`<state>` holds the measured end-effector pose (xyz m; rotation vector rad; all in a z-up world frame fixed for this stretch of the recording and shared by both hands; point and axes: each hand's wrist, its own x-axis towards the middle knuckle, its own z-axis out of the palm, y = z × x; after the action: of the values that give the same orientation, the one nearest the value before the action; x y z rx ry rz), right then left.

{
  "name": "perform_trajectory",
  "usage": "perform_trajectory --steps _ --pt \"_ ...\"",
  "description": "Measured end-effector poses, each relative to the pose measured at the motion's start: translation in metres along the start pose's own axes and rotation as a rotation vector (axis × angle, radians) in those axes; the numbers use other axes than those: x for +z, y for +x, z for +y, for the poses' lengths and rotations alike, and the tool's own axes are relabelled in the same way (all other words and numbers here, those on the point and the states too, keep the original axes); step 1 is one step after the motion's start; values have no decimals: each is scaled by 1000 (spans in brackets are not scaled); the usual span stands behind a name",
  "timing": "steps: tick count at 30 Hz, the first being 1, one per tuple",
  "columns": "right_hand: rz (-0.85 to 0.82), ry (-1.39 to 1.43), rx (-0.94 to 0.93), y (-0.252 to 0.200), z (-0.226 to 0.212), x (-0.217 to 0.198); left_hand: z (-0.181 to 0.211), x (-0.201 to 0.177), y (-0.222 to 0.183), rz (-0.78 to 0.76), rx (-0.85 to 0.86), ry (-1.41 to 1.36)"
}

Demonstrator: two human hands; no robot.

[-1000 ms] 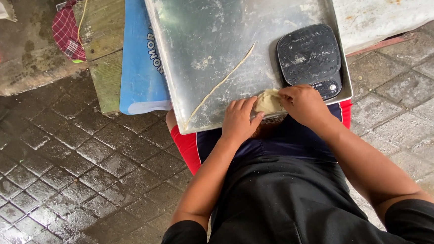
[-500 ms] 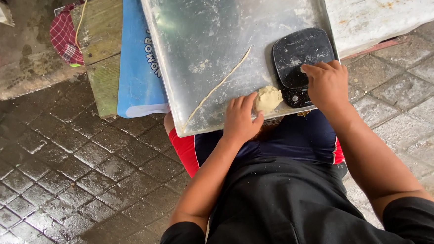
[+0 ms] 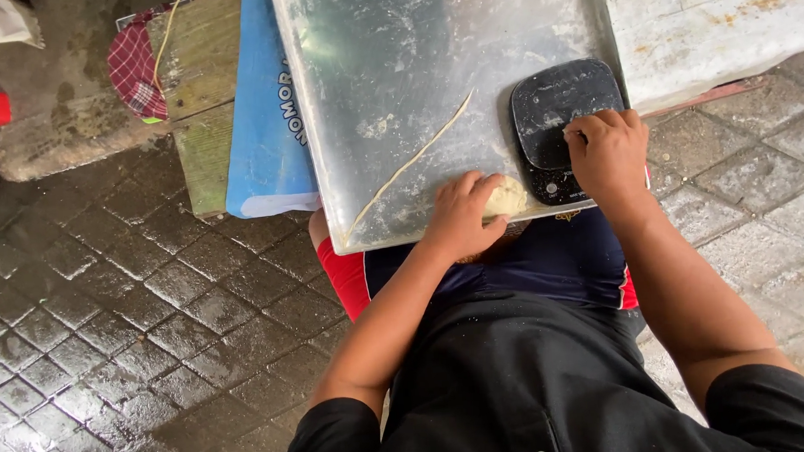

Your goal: Rolling small pieces of dough into long, thin strips on a metal tray in a bakery.

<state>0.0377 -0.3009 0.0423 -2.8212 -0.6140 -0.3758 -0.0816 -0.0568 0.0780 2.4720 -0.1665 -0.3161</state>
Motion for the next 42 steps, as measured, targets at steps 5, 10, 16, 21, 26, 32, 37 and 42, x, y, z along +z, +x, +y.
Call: perform_trajectory --steps 5,10,16,21,26,32,37,42 --pt "-237 791 112 2 -67 -47 8 2 -17 380 -54 -482" --pt "-297 784 6 -4 -124 -87 7 23 -29 333 -276 -1348" --pt "-378 910 80 -32 -124 -73 -9 53 -46 204 -437 -1462" --pt "-277 899 276 -36 -90 -47 3 8 -36 74 -309 -816" --pt "-258 867 396 -25 -71 -62 -25 57 -16 350 161 171" --pt "-158 1154 601 -42 -67 -38 -33 55 -19 580 378 285" --pt "-187 1215 582 -39 -75 -36 -35 41 -3 195 54 -163" --pt "-182 1114 461 -21 -80 -25 -19 17 -13 202 135 -56"
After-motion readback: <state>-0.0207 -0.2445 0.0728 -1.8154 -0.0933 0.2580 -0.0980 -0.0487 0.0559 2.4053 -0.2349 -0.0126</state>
